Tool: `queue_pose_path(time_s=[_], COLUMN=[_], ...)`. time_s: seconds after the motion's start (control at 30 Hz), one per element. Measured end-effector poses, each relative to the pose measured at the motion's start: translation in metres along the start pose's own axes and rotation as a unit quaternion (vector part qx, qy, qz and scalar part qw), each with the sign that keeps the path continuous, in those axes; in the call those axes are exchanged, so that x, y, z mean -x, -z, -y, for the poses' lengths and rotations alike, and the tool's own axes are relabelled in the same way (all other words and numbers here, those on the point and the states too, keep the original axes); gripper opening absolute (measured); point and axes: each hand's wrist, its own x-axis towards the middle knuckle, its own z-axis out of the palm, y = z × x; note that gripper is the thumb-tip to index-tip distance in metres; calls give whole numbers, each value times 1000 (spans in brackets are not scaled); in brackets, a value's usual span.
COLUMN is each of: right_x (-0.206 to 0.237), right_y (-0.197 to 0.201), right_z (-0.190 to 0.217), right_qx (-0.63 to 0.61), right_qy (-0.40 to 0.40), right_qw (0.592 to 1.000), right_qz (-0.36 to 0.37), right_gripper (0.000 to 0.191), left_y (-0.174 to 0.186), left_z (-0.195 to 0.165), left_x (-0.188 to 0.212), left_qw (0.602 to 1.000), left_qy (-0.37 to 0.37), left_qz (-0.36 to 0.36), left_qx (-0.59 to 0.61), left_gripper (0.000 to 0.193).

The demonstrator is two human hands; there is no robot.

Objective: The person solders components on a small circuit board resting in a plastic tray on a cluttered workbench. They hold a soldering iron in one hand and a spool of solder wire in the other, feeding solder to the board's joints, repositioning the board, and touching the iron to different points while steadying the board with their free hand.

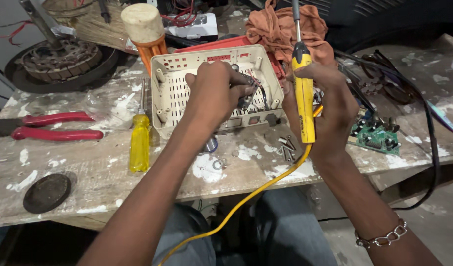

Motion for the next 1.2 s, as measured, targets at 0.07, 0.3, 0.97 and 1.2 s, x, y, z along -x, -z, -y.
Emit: queue_pose_path(time_s=[0.07, 0.3, 0.97, 1.2], right_x=[0, -4, -4, -9], right_y=[1, 2, 5, 5], right_z=[0, 4, 8, 10], right_qx=[7, 7, -49, -22], right_qy=[6, 9, -15, 5], right_qw=[1000, 1000, 999, 1000], right_qz=[3, 8, 16, 21], right_gripper=[34, 36, 37, 42], left_y=[1, 4, 8, 11], left_z=[0, 5, 9, 11], left_x=[1, -3, -5, -3], left_qw=[1000, 999, 996, 994], left_qy=[1, 11, -31, -49], left_qz=[-3, 21, 30, 40], left_qx=[7, 39, 72, 92], left_gripper=[12, 16, 19, 18])
